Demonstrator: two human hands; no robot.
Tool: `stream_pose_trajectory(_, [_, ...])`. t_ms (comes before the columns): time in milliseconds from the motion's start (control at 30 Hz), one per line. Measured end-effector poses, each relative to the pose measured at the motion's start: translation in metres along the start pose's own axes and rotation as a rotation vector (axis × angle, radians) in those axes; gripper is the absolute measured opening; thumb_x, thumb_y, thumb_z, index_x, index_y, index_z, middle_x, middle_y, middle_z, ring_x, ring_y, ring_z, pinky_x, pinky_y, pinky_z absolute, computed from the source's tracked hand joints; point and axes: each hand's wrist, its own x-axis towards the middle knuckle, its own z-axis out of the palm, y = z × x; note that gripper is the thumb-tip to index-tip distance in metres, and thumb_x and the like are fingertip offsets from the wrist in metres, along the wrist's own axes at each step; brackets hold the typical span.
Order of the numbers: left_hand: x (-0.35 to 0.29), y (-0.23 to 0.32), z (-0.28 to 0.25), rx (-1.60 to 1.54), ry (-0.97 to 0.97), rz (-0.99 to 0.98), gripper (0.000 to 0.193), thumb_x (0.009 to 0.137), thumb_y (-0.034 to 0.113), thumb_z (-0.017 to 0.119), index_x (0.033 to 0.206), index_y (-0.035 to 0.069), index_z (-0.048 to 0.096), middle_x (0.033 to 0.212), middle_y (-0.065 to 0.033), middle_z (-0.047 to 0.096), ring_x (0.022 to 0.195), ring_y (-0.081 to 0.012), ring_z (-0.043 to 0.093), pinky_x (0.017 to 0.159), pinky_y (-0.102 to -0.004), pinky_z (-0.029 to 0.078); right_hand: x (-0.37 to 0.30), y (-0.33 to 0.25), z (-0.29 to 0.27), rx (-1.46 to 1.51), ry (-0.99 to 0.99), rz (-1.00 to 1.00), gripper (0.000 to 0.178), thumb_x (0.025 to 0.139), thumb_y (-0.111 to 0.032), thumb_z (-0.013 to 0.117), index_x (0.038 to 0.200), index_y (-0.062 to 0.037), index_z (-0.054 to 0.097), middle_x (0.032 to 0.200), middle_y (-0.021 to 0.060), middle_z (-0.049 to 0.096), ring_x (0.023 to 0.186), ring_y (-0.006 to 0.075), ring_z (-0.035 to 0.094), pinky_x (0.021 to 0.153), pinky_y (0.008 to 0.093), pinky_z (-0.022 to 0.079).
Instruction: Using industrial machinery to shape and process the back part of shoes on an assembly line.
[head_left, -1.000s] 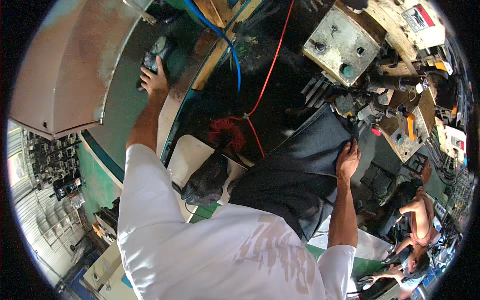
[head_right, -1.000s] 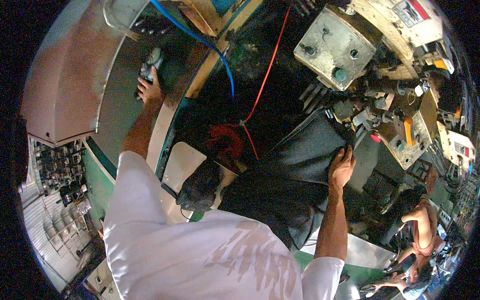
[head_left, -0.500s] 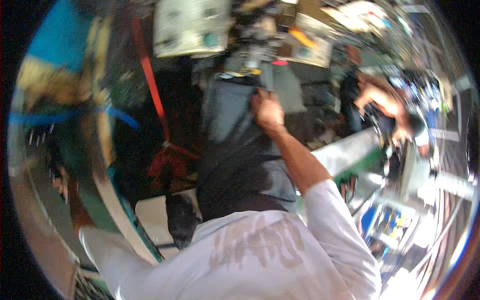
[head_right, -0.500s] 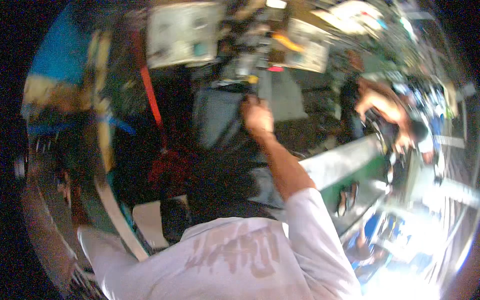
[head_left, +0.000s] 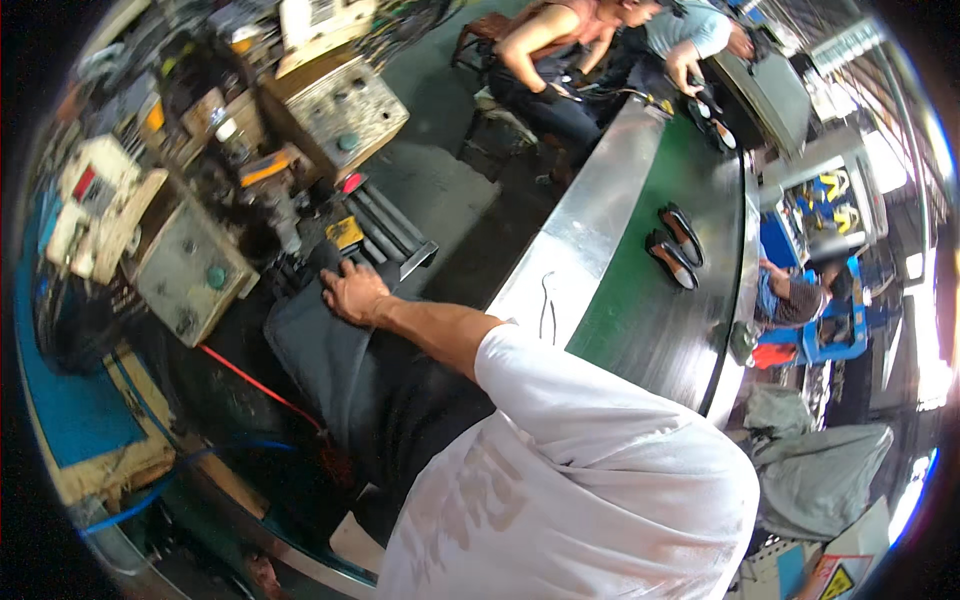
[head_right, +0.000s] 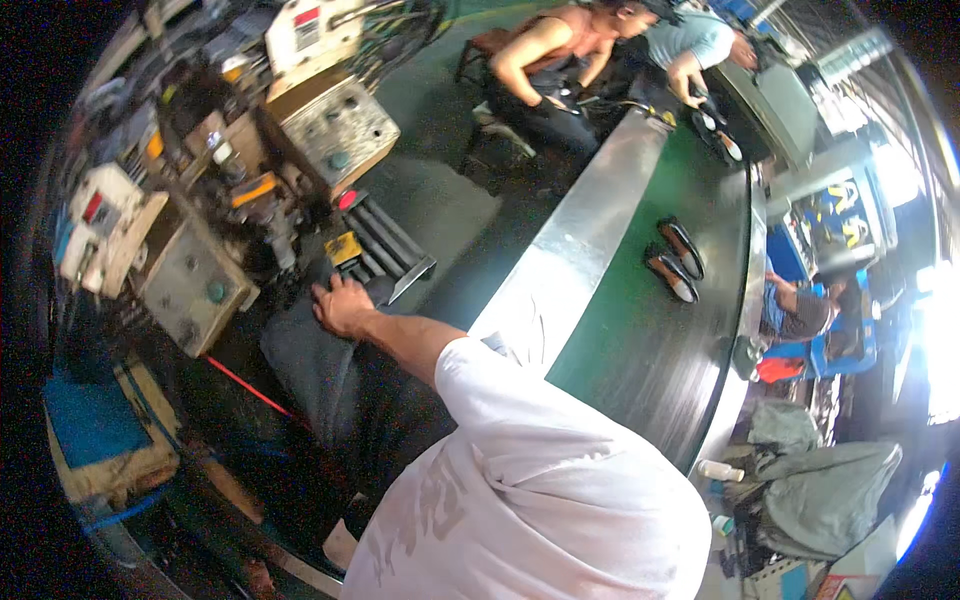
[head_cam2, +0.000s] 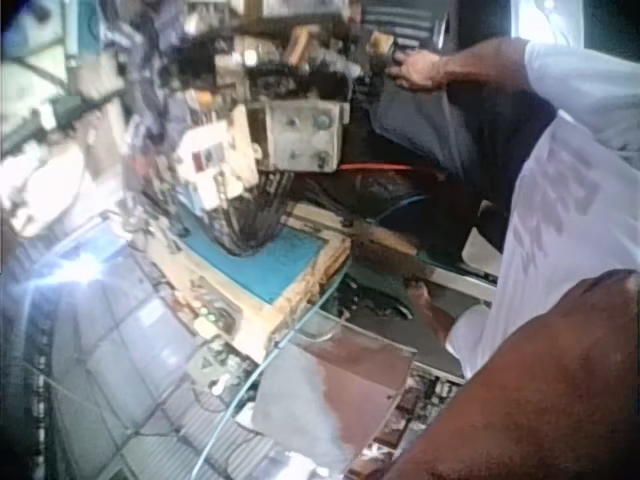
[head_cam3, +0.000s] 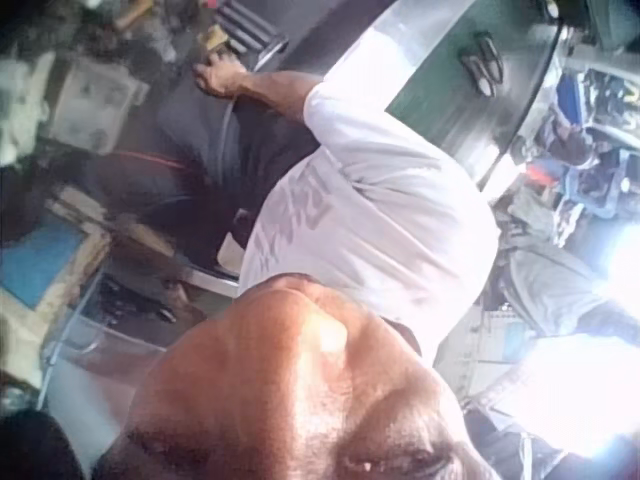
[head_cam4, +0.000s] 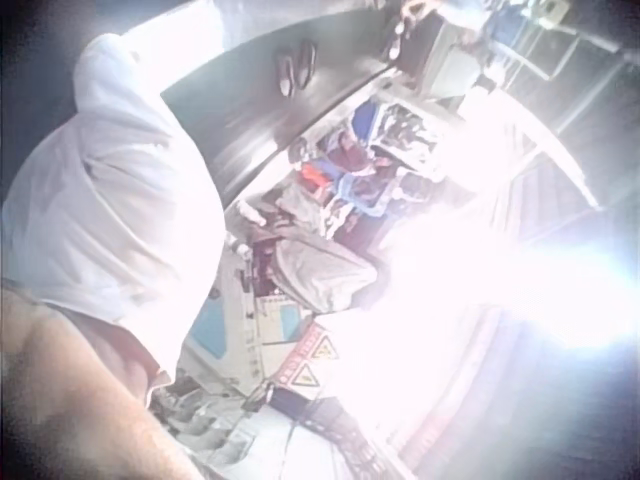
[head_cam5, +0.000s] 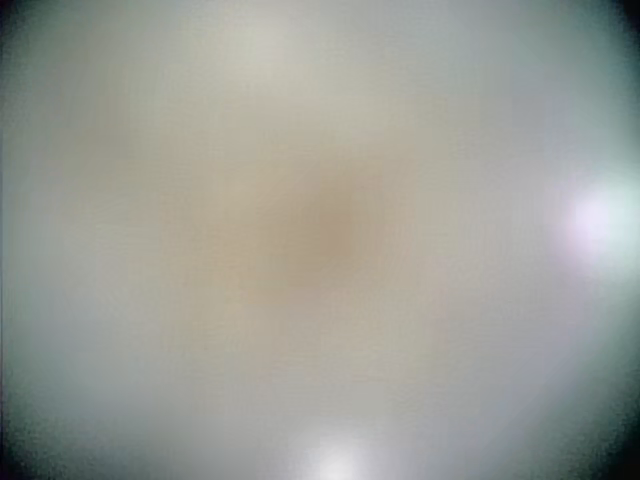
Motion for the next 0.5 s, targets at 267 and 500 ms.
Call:
stream_pose_trajectory(267, [0.061, 0.201, 0.150, 0.194, -0.030, 0.603, 0.032, 0.111, 0.027, 0.058, 0.098, -0.001, 0.067, 0.087, -0.0122, 0.063, 0.080, -0.0223, 0.060, 0.065, -0.0390, 0.049, -0.033, 0.050, -0.023, 0.170, -0.041, -0.163, 0.055, 0.107, -0.036, 0.059, 0.155, -0.0093, 0.057, 0.140, 0.0263, 0.062, 0.130, 0.0476, 0.062, 0.114, 0.0564, 0.048])
stream_pose_trajectory(500, [-0.098, 0.501, 0.383, -0.079, -0.675, 1.038, 0.023, 0.104, 0.009, 0.062, 0.121, -0.002, 0.073, 0.110, -0.0230, 0.075, 0.098, -0.0397, 0.075, 0.089, -0.0464, 0.059, -0.154, 0.233, -0.072, 0.171, 0.406, 0.001, 0.041, 0.091, -0.014, 0.068, 0.130, -0.0006, 0.070, 0.122, 0.0212, 0.071, 0.122, 0.0431, 0.067, 0.106, 0.0496, 0.055])
